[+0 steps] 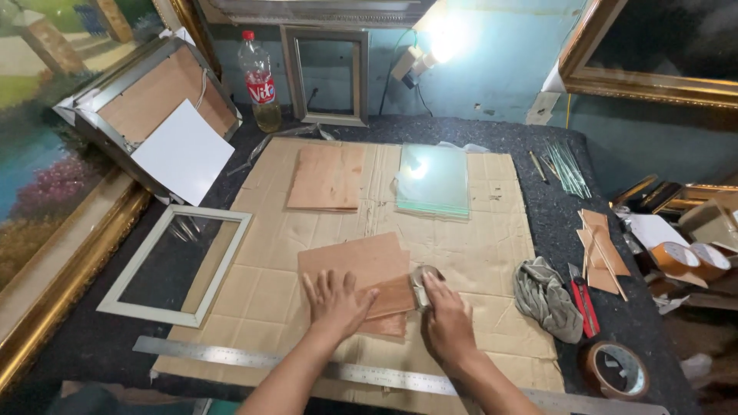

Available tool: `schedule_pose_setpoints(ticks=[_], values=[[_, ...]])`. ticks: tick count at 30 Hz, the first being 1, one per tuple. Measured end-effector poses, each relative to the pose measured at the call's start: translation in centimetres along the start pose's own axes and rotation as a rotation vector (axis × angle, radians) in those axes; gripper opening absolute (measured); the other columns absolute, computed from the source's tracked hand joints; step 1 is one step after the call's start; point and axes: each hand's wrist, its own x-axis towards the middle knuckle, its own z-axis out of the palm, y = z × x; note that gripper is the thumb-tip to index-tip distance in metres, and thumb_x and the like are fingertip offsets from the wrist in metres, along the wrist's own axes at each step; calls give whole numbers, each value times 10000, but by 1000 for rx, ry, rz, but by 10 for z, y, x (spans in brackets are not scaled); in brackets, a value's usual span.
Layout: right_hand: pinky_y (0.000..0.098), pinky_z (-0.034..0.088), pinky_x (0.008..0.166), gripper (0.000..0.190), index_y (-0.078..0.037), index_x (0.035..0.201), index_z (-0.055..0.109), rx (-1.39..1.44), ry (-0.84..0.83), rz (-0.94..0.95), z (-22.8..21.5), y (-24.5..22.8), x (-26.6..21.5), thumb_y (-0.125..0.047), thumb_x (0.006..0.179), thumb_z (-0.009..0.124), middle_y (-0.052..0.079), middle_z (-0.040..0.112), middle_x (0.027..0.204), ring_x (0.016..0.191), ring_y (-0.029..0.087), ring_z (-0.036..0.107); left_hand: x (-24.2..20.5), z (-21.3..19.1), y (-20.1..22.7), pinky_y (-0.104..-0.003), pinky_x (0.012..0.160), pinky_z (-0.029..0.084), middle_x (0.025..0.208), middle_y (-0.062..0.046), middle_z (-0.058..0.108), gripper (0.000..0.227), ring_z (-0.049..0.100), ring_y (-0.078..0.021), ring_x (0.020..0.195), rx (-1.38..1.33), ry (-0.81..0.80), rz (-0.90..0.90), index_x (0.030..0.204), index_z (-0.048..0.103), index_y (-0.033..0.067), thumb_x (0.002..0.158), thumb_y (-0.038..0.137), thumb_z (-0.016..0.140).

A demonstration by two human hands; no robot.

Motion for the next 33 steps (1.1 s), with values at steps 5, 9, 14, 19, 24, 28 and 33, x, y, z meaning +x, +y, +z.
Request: schedule_pose_setpoints(ticks=[5, 9, 14, 19, 24, 28, 33], values=[[617, 150, 947, 529, -192, 1366, 185, -306, -142, -31, 25, -8, -8, -371, 877, 276, -31, 210, 1436, 1332, 236, 140, 46, 49, -17, -581, 1029, 18, 1289, -139, 283, 536, 144, -387, 1281, -41, 327, 205, 1131, 366, 124, 797, 544, 374], [610, 60, 978, 560, -234, 1379, 135, -370, -215, 4, 23, -13, -22, -457, 874, 227, -79, 144, 1450, 1344, 202, 64, 51, 56, -20, -597, 1007, 76, 1372, -85, 270, 645, 121, -402, 1289, -83, 457, 267, 1279, 295, 220, 742, 565, 386], [632, 94, 957, 545, -211, 1383, 133, -370, -193, 7, 29, -19, 17, -424, 885, 203, -67, 160, 1449, 1348, 237, 49, 61, 52, -19, -583, 1009, 92, 1373, -77, 266, 653, 139, -395, 1284, -43, 436, 246, 1284, 321, 217, 741, 572, 392], [585, 169, 949, 458, -155, 1325, 332, -252, 5, -240, 35, 16, -13, -269, 882, 363, -22, 335, 1389, 1310, 258, 212, 72, 62, -23, -608, 969, 180, 1334, -44, 340, 652, 225, -385, 1258, -35, 588, 223, 1195, 429, 255, 681, 656, 454], [585, 232, 917, 481, -231, 1280, 395, -278, 99, -224, 25, 4, -47, -240, 805, 466, 6, 364, 1365, 1252, 246, 314, 61, 15, -16, -596, 1013, 2, 1398, -47, 261, 831, 110, -329, 1318, -192, 240, 187, 1265, 292, 219, 628, 746, 379], [610, 263, 872, 651, -258, 1296, 348, -501, 87, -367, 40, 2, -41, -297, 701, 609, 2, 274, 1402, 1263, 259, 253, 71, 28, -25, -588, 1006, 59, 1288, -67, 337, 795, 242, -303, 1249, -217, 345, 269, 1235, 322, 215, 634, 703, 504], [535, 366, 750, 495, -334, 1057, 554, -540, 200, -497, 28, 0, -14, -269, 596, 722, 19, 403, 1308, 1153, 289, 387, 74, 34, -43, -497, 961, 179, 1085, -47, 437, 731, 383, -262, 1040, -191, 529, 221, 1061, 379, 172, 603, 713, 558]])
